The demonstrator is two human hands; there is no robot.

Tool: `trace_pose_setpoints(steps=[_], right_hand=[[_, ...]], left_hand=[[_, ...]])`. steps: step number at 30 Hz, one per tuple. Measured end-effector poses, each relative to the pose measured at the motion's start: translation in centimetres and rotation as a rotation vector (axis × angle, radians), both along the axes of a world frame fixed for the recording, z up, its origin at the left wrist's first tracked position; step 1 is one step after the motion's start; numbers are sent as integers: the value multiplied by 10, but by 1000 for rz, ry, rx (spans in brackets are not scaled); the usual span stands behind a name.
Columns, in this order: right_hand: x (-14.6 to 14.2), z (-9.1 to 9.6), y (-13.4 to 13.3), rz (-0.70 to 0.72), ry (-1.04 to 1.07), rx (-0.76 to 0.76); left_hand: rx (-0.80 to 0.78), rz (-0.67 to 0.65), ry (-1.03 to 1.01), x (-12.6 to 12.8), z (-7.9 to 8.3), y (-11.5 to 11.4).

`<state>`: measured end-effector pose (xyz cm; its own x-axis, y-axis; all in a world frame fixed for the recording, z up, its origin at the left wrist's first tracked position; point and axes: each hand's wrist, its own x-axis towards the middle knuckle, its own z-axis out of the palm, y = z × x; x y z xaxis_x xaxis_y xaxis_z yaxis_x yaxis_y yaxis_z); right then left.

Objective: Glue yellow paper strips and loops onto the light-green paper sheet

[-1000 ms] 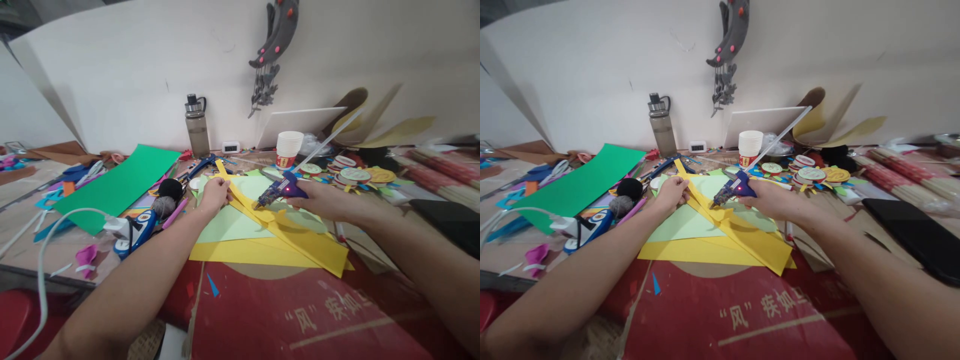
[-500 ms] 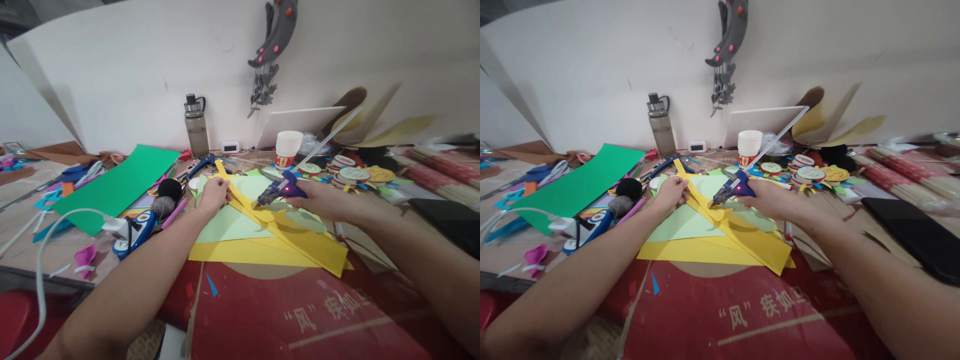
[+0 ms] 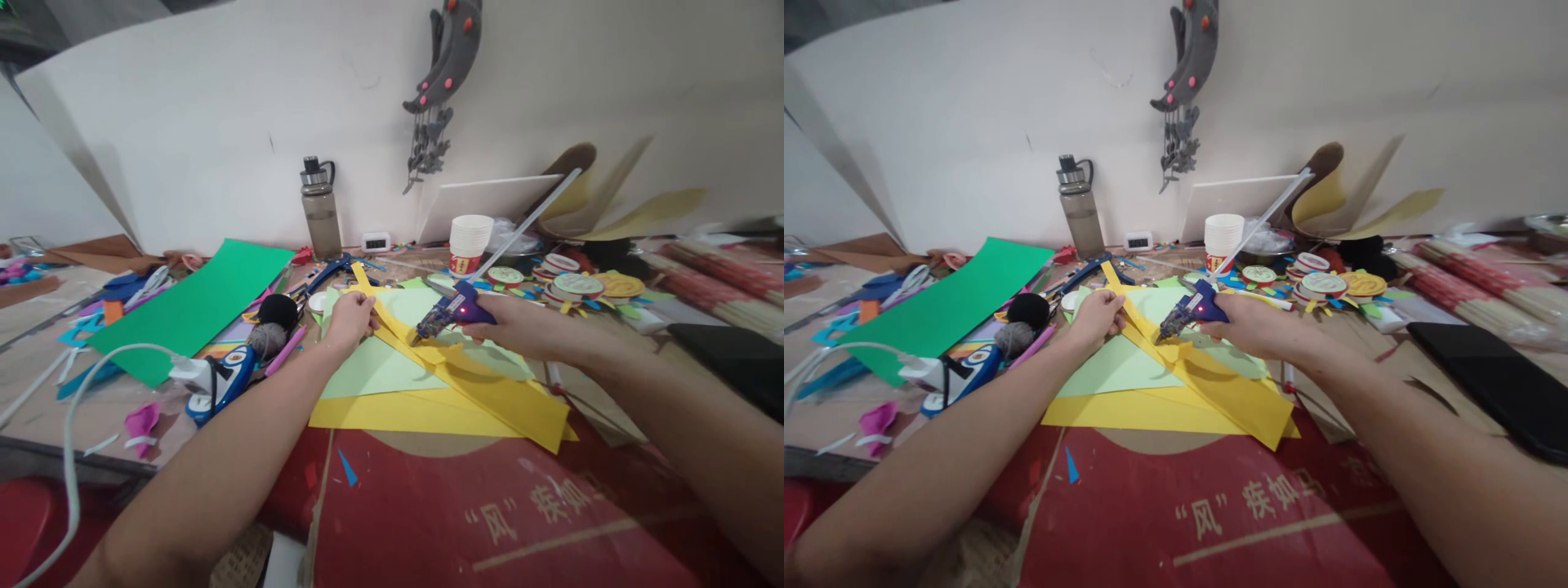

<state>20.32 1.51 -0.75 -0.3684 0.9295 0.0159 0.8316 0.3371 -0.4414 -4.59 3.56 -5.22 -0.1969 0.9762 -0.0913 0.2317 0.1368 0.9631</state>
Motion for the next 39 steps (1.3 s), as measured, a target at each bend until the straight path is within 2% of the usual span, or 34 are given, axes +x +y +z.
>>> trace_pose_setpoints(steps=[4, 7, 11, 15, 21, 26, 32, 36, 39], right_hand=[[-12, 3, -1, -84, -30, -31], [-13, 9, -5, -155, 72, -87], [-9, 18, -10, -124, 341, -287], [-18, 21, -7, -123, 370, -311], [-43, 3, 6, -141, 342, -234], [-45, -11, 14, -137, 310, -275], [-40, -11, 16, -168, 292, -371], [-38, -14, 19, -173, 400, -475], [-37, -21, 22, -164, 460, -475]], left_hand=[[-8, -8, 15, -2, -1, 1], [-19, -10, 10, -2, -1, 1], [-13, -19, 14, -2, 2, -1], [-17, -10, -8, -2, 2, -2], [-14, -31, 21, -4, -3, 1], [-34, -27, -1, -3, -2, 1], [-43, -34, 7, -1, 3, -2], [-44, -28, 20, -2, 2, -2], [-31, -38, 35, -3, -2, 1]])
